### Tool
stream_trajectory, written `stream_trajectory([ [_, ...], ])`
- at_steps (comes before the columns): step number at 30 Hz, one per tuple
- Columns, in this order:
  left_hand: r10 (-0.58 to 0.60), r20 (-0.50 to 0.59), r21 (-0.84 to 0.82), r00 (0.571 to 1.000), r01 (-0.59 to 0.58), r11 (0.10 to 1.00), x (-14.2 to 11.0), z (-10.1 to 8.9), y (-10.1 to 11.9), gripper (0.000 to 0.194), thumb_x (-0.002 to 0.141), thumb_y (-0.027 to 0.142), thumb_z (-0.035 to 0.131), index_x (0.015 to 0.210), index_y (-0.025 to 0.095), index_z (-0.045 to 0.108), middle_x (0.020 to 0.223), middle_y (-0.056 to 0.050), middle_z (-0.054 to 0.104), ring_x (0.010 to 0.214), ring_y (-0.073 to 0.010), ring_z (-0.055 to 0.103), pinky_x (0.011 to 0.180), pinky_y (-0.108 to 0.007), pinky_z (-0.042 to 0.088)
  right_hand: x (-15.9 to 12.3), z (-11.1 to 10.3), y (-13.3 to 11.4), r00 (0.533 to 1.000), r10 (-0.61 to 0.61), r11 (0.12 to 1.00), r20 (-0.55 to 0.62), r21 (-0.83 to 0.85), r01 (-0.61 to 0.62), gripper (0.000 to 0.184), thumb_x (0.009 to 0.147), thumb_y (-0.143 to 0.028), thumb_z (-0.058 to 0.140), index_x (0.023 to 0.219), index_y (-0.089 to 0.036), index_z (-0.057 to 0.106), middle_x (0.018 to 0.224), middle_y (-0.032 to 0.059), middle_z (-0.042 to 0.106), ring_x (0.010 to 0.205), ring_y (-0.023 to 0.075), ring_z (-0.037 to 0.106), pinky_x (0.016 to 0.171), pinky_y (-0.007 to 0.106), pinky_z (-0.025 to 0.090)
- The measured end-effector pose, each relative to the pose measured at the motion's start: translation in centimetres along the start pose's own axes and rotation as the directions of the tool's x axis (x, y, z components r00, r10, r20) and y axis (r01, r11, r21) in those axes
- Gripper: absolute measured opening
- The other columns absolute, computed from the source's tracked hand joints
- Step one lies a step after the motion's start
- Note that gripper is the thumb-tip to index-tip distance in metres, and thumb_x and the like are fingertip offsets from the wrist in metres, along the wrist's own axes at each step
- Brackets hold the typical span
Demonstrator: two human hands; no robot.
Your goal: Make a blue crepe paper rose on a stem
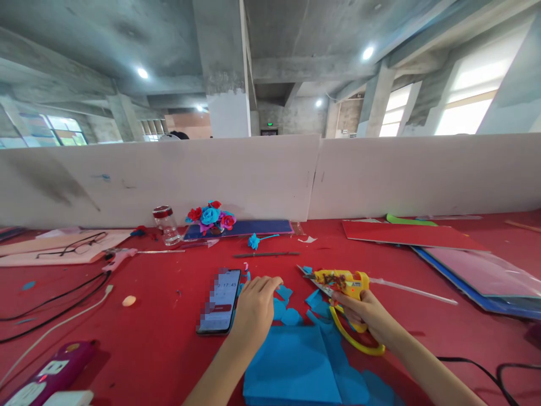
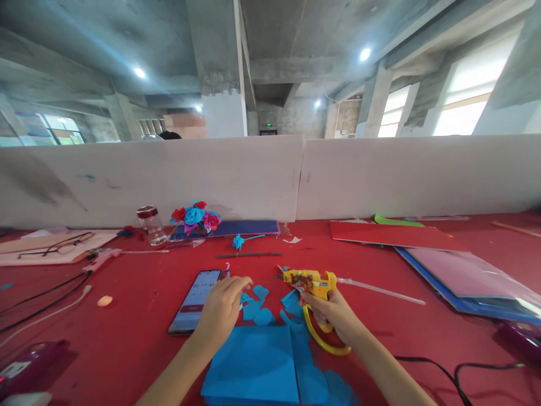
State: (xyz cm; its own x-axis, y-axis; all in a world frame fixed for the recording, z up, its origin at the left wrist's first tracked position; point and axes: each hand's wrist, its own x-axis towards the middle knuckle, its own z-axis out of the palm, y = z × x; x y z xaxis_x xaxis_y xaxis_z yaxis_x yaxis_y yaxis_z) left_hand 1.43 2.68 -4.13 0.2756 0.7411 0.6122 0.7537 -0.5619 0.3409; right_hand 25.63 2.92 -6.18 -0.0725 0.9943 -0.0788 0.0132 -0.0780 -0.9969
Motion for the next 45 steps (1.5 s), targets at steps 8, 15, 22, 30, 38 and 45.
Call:
stream_trajectory([
  [8,-0.133,0.022,-0.266,0.991,0.134,0.955,0.1,0.0,0.0,0.027,0.085,0.019,0.035,0.095,0.023,0.059,0.084,-0.005,0.065,0.081,-0.0206,0.058,0.075,-0.034,0.043,0.0,-0.1,0.0,1.0,0.001,1.0,0.009,0.021,-0.001,0.044,0.061,-0.049,0.068,0.048,-0.019,0.039,0.036,-0.0094,0.032,0.035,0.0031,0.023,0.038,0.021,0.015],
  [15,-0.507,0.218,-0.85,0.834,0.418,0.321,1.1,0.1,0.3,0.022,0.079,0.038,0.05,0.083,0.017,0.054,0.08,-0.006,0.068,0.063,-0.014,0.061,0.064,-0.027,0.048,-0.3,0.3,-1.0,0.997,0.06,0.997,-0.045,0.053,-0.057,0.043,0.055,-0.056,0.068,0.058,-0.016,0.052,0.036,-0.0106,0.029,0.036,0.0033,0.02,0.036,0.02,0.015],
  [22,-0.553,0.379,-0.909,0.742,0.411,-0.071,1.3,-0.4,0.4,0.024,0.07,0.033,0.066,0.082,0.017,0.052,0.082,-0.005,0.07,0.07,-0.0133,0.065,0.066,-0.023,0.05,-0.1,0.0,-0.4,0.999,0.024,0.998,-0.028,0.061,-0.023,0.04,0.06,-0.053,0.067,0.059,-0.015,0.053,0.038,-0.01,0.031,0.037,0.0031,0.022,0.037,0.019,0.016],
  [30,-0.615,0.331,-0.944,0.716,0.255,-0.211,1.5,-0.4,0.2,0.02,0.063,0.022,0.073,0.071,0.014,0.056,0.074,-0.002,0.069,0.073,-0.0124,0.066,0.072,-0.022,0.053,0.0,0.0,-0.5,1.0,0.024,0.996,0.015,0.086,-0.026,0.038,0.061,-0.051,0.067,0.06,-0.014,0.057,0.036,-0.0108,0.028,0.036,0.0027,0.019,0.037,0.019,0.014],
  [38,-0.648,0.34,-0.939,0.682,0.203,-0.279,1.6,-0.8,0.5,0.016,0.06,0.014,0.074,0.063,0.012,0.058,0.073,-0.003,0.068,0.079,-0.0145,0.066,0.071,-0.017,0.054,0.0,-0.2,0.3,0.998,-0.047,0.994,0.042,0.103,0.042,0.038,0.062,-0.05,0.068,0.064,-0.013,0.062,0.036,-0.0098,0.03,0.035,0.0019,0.022,0.037,0.019,0.016],
  [45,-0.667,0.426,-0.901,0.611,0.223,-0.371,1.4,-0.7,0.9,0.01,0.065,0.005,0.068,0.066,0.013,0.061,0.062,0.0,0.065,0.061,-0.0099,0.065,0.056,-0.013,0.054,-0.2,0.1,0.3,0.998,-0.012,0.997,0.067,0.08,0.007,0.041,0.058,-0.052,0.069,0.061,-0.013,0.06,0.036,-0.0089,0.032,0.035,0.0024,0.024,0.036,0.019,0.015],
])
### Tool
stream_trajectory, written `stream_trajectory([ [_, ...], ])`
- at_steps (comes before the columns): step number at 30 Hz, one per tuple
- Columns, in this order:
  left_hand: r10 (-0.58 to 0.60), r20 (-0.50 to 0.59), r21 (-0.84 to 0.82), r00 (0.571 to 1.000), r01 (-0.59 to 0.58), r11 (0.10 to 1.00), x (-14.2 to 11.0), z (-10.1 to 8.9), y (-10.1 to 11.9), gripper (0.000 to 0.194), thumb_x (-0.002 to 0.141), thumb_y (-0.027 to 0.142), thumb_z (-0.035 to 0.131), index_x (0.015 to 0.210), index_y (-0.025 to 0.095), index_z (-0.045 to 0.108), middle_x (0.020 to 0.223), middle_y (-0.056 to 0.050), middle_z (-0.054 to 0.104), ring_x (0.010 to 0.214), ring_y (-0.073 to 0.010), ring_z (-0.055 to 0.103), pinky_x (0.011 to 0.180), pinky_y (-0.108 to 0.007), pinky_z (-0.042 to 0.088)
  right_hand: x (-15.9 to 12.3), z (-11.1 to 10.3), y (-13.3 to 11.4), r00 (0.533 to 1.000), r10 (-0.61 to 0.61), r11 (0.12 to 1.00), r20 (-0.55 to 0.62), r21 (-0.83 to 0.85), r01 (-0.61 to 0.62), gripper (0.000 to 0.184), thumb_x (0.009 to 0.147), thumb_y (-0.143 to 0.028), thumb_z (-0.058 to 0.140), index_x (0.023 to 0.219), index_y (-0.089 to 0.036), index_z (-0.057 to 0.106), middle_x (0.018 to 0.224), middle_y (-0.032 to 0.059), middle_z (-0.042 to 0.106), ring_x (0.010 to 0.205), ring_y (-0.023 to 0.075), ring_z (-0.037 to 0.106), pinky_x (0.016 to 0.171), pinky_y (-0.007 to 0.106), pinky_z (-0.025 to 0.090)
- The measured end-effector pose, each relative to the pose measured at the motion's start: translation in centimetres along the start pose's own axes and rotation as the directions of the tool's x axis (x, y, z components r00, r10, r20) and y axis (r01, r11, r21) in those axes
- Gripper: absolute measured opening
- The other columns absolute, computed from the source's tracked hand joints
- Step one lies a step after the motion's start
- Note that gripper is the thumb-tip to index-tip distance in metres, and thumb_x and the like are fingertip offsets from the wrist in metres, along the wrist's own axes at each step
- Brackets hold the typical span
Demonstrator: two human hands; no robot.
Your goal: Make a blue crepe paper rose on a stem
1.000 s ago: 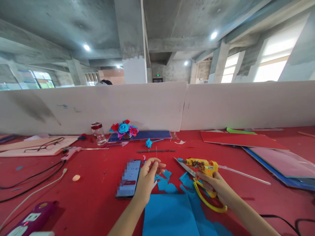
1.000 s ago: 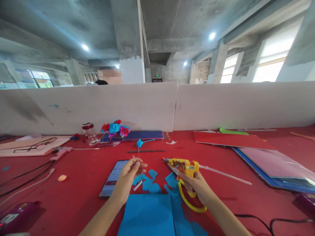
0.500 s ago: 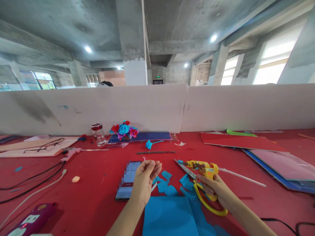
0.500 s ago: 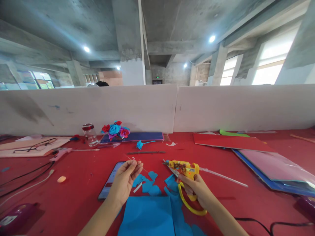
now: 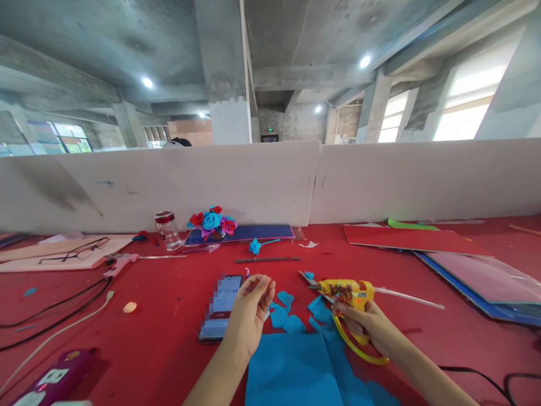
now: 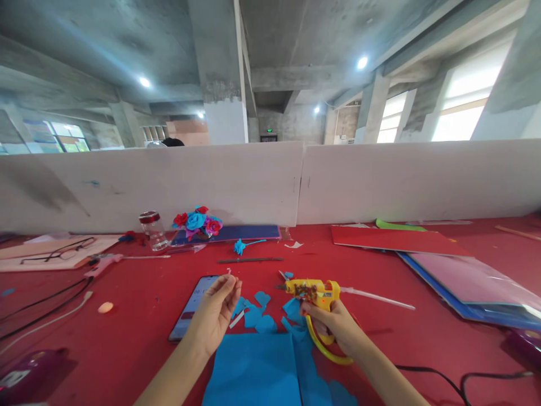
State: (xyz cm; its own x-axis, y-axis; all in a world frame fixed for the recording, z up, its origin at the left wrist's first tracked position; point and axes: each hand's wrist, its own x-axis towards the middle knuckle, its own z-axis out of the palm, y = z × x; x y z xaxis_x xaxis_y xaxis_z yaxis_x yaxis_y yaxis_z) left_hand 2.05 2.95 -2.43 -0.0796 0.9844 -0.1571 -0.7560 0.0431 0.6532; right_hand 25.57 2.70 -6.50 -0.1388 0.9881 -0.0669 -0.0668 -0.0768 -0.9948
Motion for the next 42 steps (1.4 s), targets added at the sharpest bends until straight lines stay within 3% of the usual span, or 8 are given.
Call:
stream_trajectory([
  [16,-0.033,-0.011,0.033,0.999,0.034,0.999,-0.02,0.22,0.04,0.01,0.066,0.004,0.067,0.063,0.011,0.06,0.065,-0.003,0.067,0.063,-0.0105,0.065,0.057,-0.014,0.054,-0.36,0.08,-0.17,0.999,0.009,0.999,0.033,0.045,-0.01,0.038,0.059,-0.05,0.07,0.062,-0.013,0.06,0.036,-0.0097,0.031,0.035,0.0024,0.023,0.037,0.019,0.015],
  [42,0.004,0.044,0.064,0.999,-0.007,0.998,-0.12,0.08,0.19,0.017,0.058,0.012,0.075,0.064,0.013,0.059,0.067,-0.001,0.066,0.066,-0.0102,0.065,0.062,-0.015,0.054,-0.44,0.24,-0.15,0.999,0.032,0.999,-0.026,0.019,-0.031,0.039,0.058,-0.05,0.07,0.056,-0.015,0.054,0.036,-0.0086,0.032,0.035,0.0025,0.025,0.036,0.018,0.017],
])
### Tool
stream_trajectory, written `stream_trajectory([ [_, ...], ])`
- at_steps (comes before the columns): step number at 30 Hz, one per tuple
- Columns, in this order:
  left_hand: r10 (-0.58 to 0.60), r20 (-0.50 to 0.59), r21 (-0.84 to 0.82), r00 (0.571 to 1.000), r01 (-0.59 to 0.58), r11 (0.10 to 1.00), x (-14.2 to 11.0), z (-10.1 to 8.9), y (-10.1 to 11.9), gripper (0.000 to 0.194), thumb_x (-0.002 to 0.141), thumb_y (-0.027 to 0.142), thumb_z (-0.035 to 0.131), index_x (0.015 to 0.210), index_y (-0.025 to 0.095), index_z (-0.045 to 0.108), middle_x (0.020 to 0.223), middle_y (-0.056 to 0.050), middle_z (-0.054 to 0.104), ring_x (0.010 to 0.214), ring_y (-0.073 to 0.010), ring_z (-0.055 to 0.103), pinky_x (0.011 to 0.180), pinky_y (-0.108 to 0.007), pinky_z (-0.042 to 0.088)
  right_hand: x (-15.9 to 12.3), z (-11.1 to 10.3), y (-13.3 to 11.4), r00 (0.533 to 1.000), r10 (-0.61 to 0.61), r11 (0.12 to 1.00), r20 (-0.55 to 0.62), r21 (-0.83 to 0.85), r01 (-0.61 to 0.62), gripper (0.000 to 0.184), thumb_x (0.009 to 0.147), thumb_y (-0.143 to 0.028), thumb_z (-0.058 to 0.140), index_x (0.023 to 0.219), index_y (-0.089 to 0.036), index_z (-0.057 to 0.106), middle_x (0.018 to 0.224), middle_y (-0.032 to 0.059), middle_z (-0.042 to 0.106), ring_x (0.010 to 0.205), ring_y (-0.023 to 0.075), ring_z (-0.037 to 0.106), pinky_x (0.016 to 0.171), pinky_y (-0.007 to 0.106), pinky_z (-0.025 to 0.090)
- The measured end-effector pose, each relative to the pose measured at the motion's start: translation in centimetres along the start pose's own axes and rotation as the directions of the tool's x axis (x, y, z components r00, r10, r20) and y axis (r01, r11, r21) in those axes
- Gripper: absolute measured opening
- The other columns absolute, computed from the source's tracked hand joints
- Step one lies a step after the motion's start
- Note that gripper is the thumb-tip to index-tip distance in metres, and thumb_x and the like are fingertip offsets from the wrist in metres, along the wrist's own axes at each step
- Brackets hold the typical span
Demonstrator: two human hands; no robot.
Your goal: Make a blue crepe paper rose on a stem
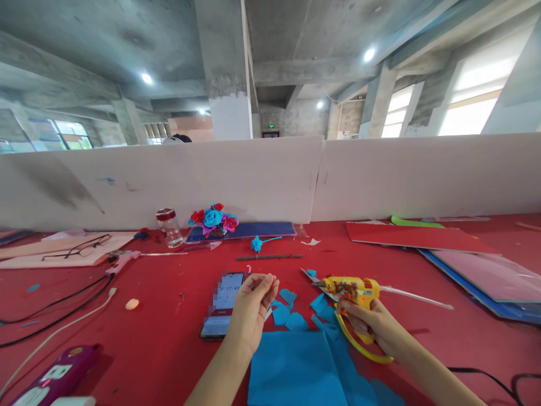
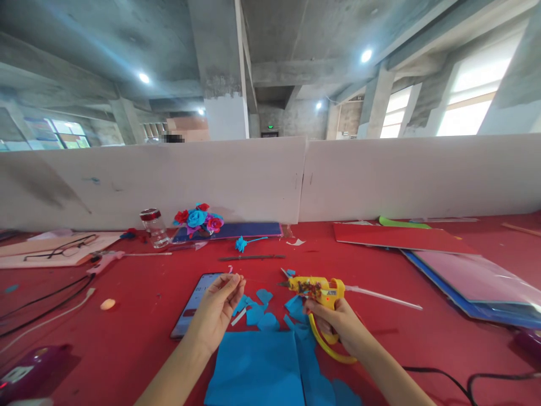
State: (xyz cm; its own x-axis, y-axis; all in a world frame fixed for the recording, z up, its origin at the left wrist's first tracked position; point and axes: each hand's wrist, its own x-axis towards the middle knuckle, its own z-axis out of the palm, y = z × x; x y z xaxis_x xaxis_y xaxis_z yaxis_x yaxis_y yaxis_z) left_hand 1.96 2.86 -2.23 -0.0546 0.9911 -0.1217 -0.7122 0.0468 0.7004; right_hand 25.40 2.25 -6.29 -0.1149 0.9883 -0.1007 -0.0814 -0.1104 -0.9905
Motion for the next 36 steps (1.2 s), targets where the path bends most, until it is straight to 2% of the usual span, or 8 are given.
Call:
stream_trajectory([
  [11,0.003,-0.023,0.024,1.0,-0.003,1.0,-0.01,0.18,-0.16,0.021,0.053,0.015,0.078,0.061,0.013,0.058,0.065,0.0,0.065,0.065,-0.0095,0.064,0.061,-0.014,0.053,0.08,-0.11,0.16,1.0,0.002,1.0,-0.001,-0.008,-0.002,0.038,0.06,-0.05,0.069,0.058,-0.014,0.056,0.036,-0.0088,0.032,0.035,0.0025,0.024,0.036,0.019,0.016],
  [17,0.081,0.035,0.133,0.996,-0.085,0.988,-0.05,-0.11,-0.48,0.018,0.059,0.02,0.075,0.064,0.014,0.059,0.065,0.001,0.064,0.068,-0.0101,0.064,0.067,-0.017,0.052,0.3,-0.24,0.28,1.0,-0.007,0.999,0.0,-0.037,0.007,0.041,0.059,-0.053,0.068,0.063,-0.013,0.06,0.036,-0.0095,0.031,0.035,0.0029,0.022,0.037,0.019,0.014],
  [22,0.084,0.053,0.193,0.995,-0.093,0.977,-0.17,-0.03,-0.69,0.019,0.059,0.023,0.075,0.065,0.014,0.06,0.066,0.0,0.064,0.07,-0.0116,0.064,0.067,-0.018,0.051,0.39,-0.36,0.25,1.0,-0.018,0.998,-0.002,-0.055,0.018,0.04,0.062,-0.053,0.066,0.065,-0.013,0.061,0.036,-0.0092,0.031,0.036,0.0033,0.024,0.037,0.019,0.015],
  [28,0.101,0.061,0.263,0.993,-0.114,0.958,-0.25,-0.02,-0.74,0.02,0.058,0.026,0.075,0.064,0.014,0.06,0.063,0.0,0.063,0.064,-0.0109,0.062,0.064,-0.019,0.05,0.07,0.06,-0.2,1.0,-0.011,0.996,-0.023,-0.09,0.009,0.044,0.058,-0.056,0.067,0.063,-0.013,0.06,0.037,-0.0091,0.03,0.037,0.0036,0.023,0.038,0.019,0.015],
  [36,0.101,0.059,0.28,0.993,-0.114,0.953,-0.4,0.14,-0.83,0.022,0.057,0.028,0.075,0.062,0.015,0.057,0.059,0.002,0.061,0.061,-0.0097,0.06,0.063,-0.019,0.048,-0.05,0.24,-0.27,0.999,-0.002,0.993,-0.034,-0.117,-0.002,0.046,0.057,-0.058,0.066,0.063,-0.013,0.06,0.038,-0.009,0.03,0.037,0.0036,0.023,0.038,0.02,0.014],
])
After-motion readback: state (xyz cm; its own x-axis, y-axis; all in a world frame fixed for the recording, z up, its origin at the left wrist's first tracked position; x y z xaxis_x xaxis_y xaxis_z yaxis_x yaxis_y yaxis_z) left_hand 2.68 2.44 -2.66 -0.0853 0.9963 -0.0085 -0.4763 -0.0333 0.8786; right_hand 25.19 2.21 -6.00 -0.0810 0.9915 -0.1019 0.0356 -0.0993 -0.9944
